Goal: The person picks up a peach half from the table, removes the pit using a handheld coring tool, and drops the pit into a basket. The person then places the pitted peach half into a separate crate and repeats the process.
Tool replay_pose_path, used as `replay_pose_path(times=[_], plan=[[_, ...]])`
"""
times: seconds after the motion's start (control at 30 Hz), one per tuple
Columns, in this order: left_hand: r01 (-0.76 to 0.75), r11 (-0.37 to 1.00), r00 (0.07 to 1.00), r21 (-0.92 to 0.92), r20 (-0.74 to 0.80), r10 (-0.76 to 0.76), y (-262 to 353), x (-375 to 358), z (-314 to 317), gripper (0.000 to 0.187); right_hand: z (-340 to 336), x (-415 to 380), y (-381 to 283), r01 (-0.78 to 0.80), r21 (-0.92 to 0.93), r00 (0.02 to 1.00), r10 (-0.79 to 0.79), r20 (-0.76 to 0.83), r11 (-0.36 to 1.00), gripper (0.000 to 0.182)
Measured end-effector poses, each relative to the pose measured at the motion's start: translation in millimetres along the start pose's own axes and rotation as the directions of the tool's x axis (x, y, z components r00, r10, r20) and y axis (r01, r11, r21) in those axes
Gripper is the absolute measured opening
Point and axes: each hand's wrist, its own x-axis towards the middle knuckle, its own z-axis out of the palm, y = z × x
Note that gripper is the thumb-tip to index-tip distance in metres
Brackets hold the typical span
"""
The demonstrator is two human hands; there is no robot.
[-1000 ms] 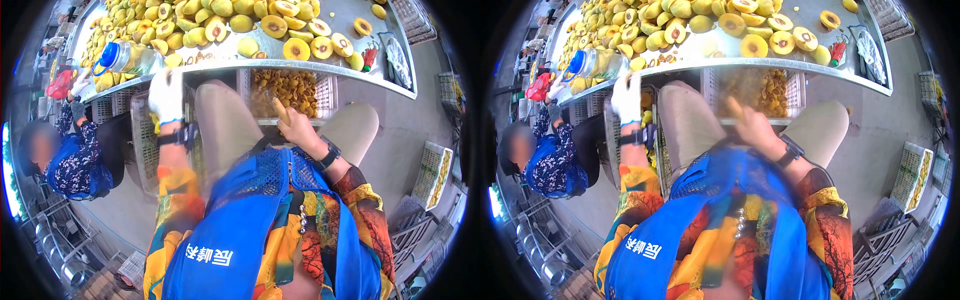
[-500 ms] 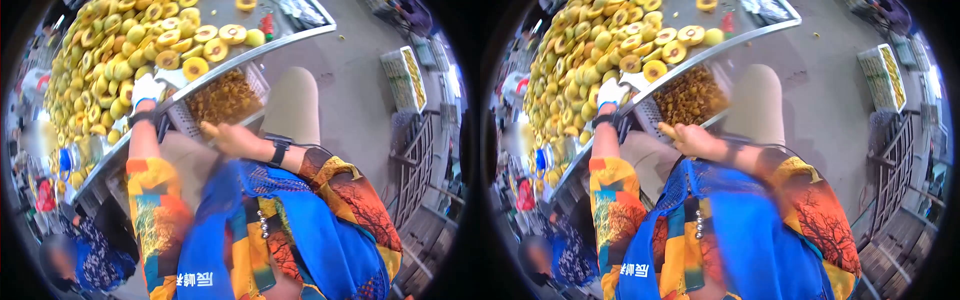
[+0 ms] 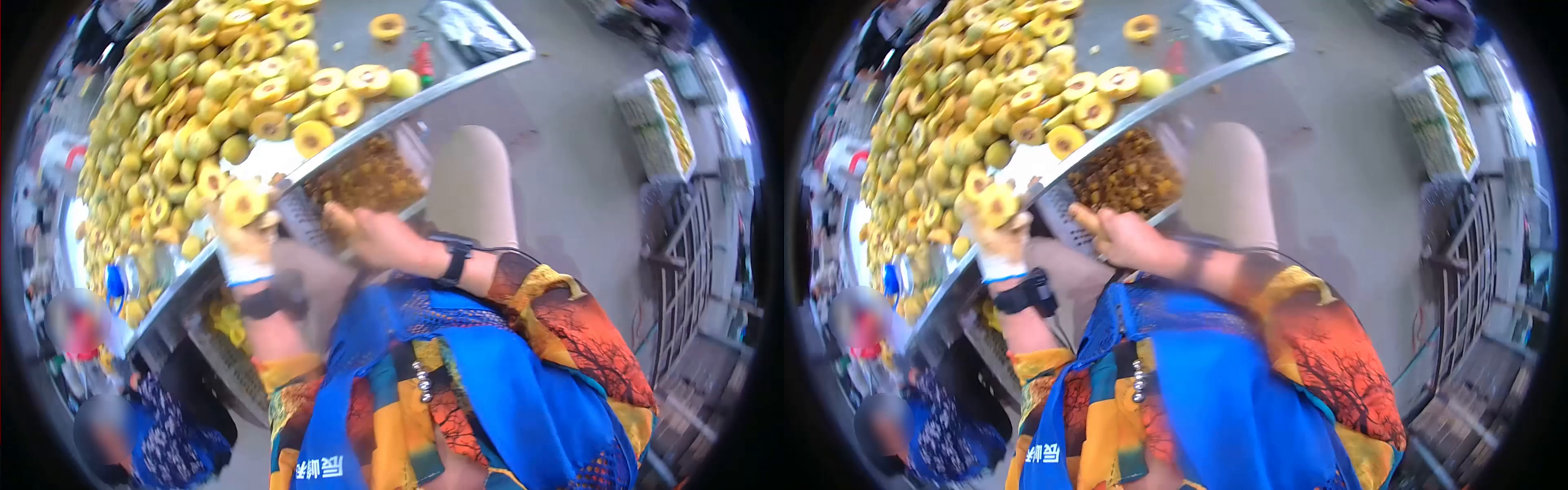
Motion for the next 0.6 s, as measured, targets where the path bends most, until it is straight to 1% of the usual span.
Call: replay_pose_path(times=[0.03, 0.07, 0.1, 0.13, 0.17, 0.23, 0.33, 0.43, 0.47, 0.53, 0.6], plan=[[0.052, 0.998, 0.998, 0.047, -0.029, -0.05, -8.7, -3.8, 6.1, 0.061, -1.8, -0.3, 1.6, 0.093, -0.121, 0.996, -0.091, 0.021, 0.988, 0.058], [0.01, 0.982, 0.987, 0.19, -0.161, 0.021, -22.1, -11.6, 17.0, 0.063, -2.4, 0.5, 1.4, 0.117, -0.148, 0.993, -0.119, 0.001, 0.982, 0.06], [-0.002, 0.979, 0.989, 0.202, -0.143, 0.032, -32.6, -13.5, 21.5, 0.067, -8.3, 0.2, -5.2, 0.091, -0.119, 0.996, -0.091, 0.008, 0.989, 0.059], [0.005, 0.982, 0.99, 0.189, -0.142, 0.022, -37.0, -17.3, 25.4, 0.064, -11.3, -1.1, -11.0, 0.087, -0.102, 0.995, -0.091, -0.033, 0.991, 0.045], [0.02, 0.985, 0.991, 0.174, -0.131, 0.003, -40.8, -19.4, 28.2, 0.062, -22.6, -6.7, -29.2, 0.06, -0.014, 0.995, -0.061, -0.074, 0.998, 0.028], [0.053, 0.987, 0.976, 0.152, -0.217, -0.019, -49.8, -14.7, 26.7, 0.059, -25.4, -5.3, -35.6, 0.085, -0.02, 0.993, -0.087, -0.079, 0.996, 0.021], [-0.043, 0.982, 0.987, 0.184, -0.141, 0.07, -59.7, -11.8, 25.4, 0.056, -24.1, -3.1, -37.8, 0.105, -0.014, 0.992, -0.106, -0.076, 0.994, 0.021], [0.018, 0.998, 0.99, 0.067, -0.143, -0.008, -54.2, -20.7, 40.4, 0.049, -16.7, -0.6, -37.2, 0.143, -0.063, 0.988, -0.146, -0.044, 0.988, 0.019], [-0.018, 0.995, 0.989, 0.102, -0.148, 0.033, -55.6, -20.4, 41.3, 0.05, -14.6, -0.2, -37.9, 0.136, -0.083, 0.989, -0.14, -0.039, 0.987, 0.02], [-0.064, 0.985, 0.988, 0.163, -0.126, 0.085, -56.3, -20.0, 38.6, 0.049, -10.4, -0.9, -38.8, 0.121, -0.124, 0.992, -0.125, -0.03, 0.985, 0.028], [-0.091, 0.97, 0.985, 0.227, -0.125, 0.122, -55.6, -21.6, 38.0, 0.049, -6.5, -2.4, -37.9, 0.111, -0.138, 0.994, -0.112, 0.002, 0.984, 0.032]])
